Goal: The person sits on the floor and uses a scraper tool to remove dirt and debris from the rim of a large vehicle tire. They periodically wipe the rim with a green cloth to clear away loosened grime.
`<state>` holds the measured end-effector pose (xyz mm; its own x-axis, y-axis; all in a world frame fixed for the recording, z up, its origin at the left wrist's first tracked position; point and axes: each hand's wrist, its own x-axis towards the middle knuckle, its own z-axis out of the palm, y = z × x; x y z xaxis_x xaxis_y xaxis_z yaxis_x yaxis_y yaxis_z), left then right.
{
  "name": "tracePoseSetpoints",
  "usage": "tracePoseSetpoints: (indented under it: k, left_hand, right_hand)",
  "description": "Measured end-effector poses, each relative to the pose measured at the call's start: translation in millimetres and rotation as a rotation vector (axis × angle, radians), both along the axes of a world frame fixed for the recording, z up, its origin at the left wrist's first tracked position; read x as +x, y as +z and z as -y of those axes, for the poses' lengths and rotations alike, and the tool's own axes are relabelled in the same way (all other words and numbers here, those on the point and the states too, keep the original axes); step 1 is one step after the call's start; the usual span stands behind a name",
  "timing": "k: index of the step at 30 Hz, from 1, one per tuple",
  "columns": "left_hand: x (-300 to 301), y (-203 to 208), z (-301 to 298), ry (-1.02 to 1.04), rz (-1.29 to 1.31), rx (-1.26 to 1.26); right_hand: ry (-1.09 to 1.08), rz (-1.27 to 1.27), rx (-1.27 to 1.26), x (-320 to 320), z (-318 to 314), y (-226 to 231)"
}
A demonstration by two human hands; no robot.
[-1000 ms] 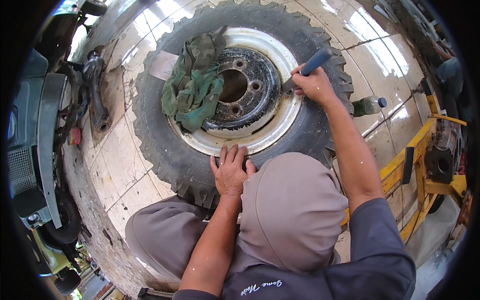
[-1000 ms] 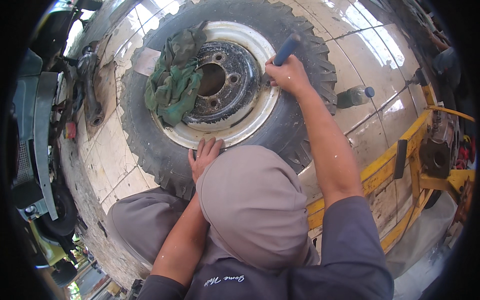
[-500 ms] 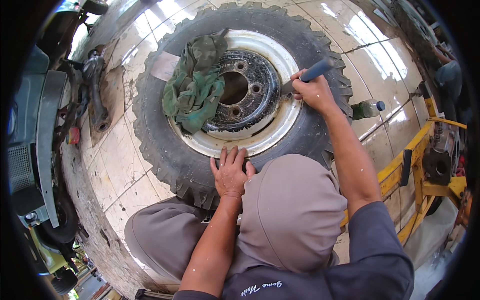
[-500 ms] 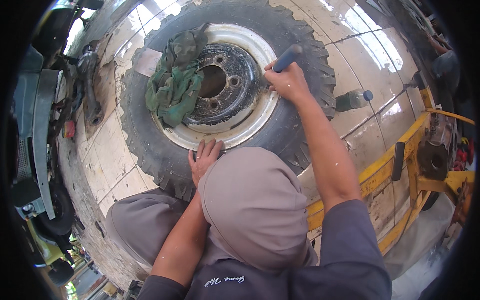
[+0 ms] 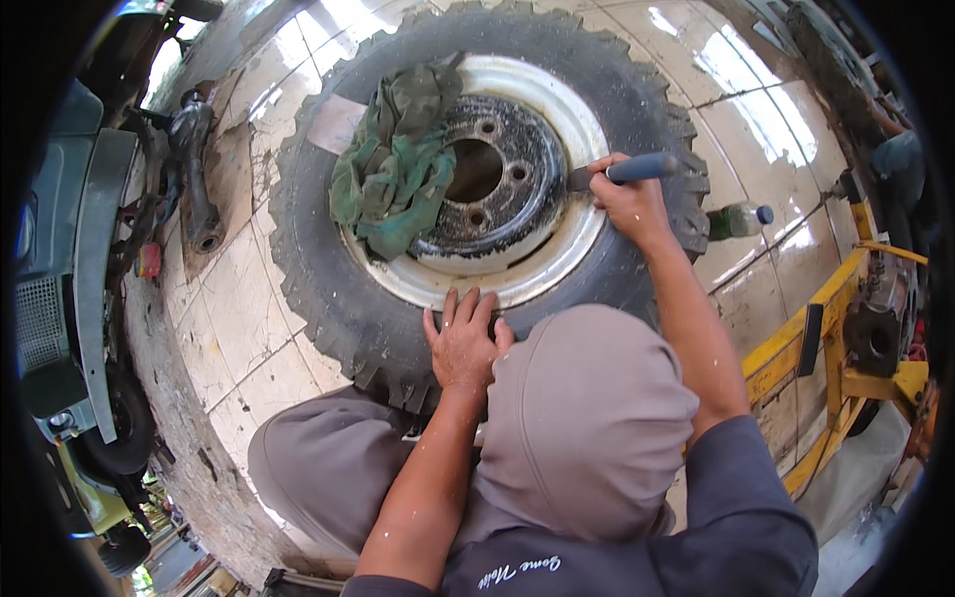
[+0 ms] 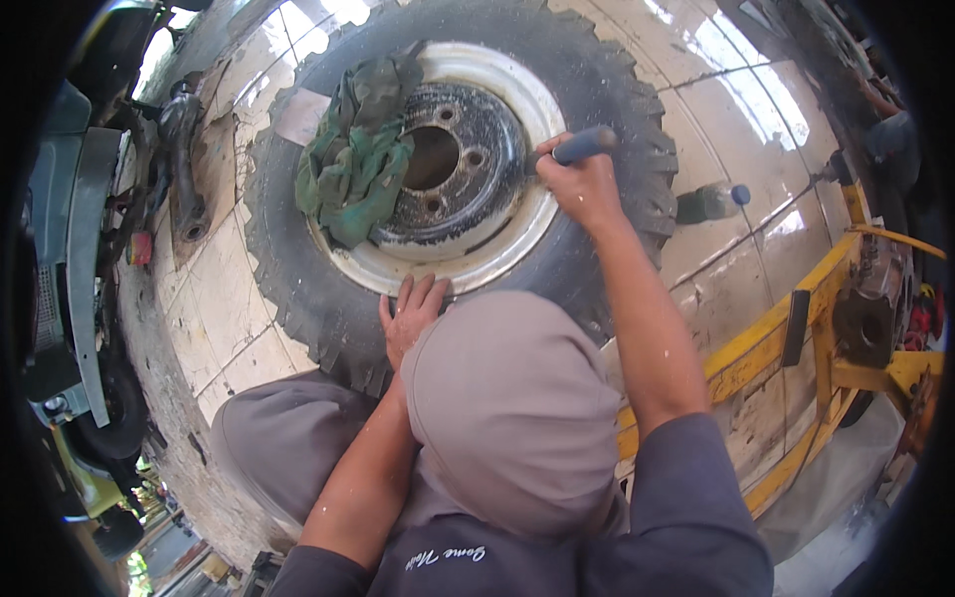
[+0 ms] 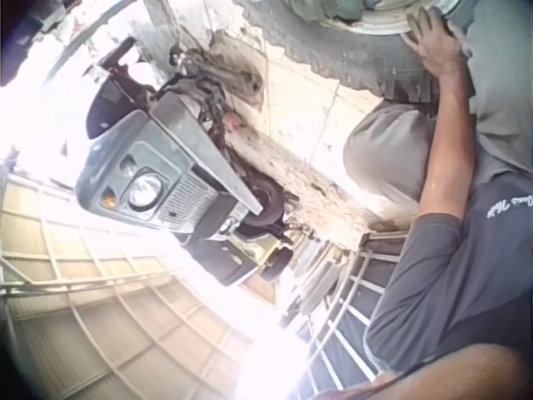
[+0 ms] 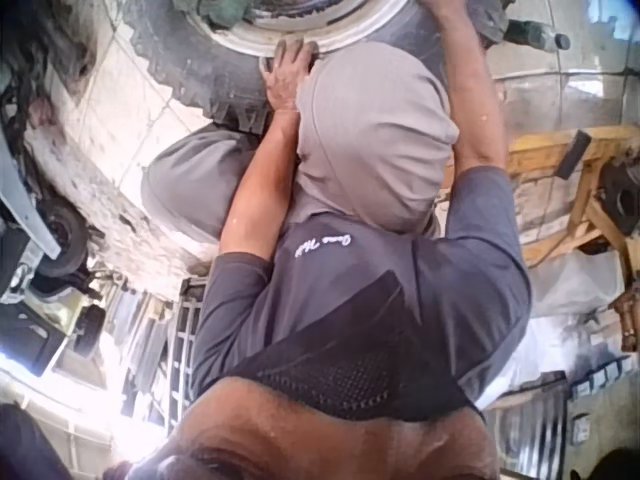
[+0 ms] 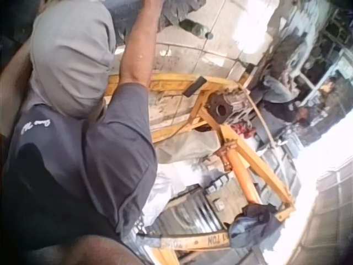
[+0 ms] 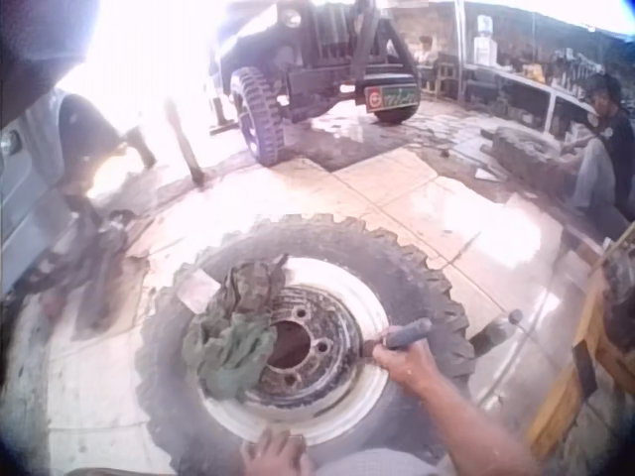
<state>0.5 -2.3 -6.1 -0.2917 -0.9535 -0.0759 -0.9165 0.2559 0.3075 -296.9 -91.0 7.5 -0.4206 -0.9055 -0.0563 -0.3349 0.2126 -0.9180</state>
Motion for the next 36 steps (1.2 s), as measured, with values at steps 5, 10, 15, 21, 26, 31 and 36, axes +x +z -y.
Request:
tracePoseSetpoints:
  k: [5,10,15,21,26,31,36]
  left_hand:
    - [1.8,2.4,0.0,0.013,-0.020,0.013]
    - [3.0,0.4,-2.5,0.012,-0.015,0.018]
    - [6.0,-0.6,-4.4,0.004,-0.004,0.009]
    - [3.2,1.2,-2.9,0.014,0.002,0.016]
    - [3.8,1.1,-4.5,0.008,-0.005,0.016]
    - [3.3,2.1,-4.5,0.001,0.007,-0.002]
    - [2.3,2.2,-4.5,0.012,-0.004,0.005]
  right_hand:
    - [0.001,0.128,0.057,-2.2,5.4,10.2]
    - [-0.017,0.211,0.083,-8.1,11.7,10.2]
    - [-0.010,0.179,0.077,-5.3,11.4,12.2]
    - [-0.022,0.172,0.107,-7.7,16.7,16.8]
    - [0.000,0.137,0.128,-15.2,18.6,14.3]
    - [-0.047,0.174,0.096,-3.8,16.6,20.6]
    - [-0.024,0.133,0.118,-6.7,27.1,25.0]
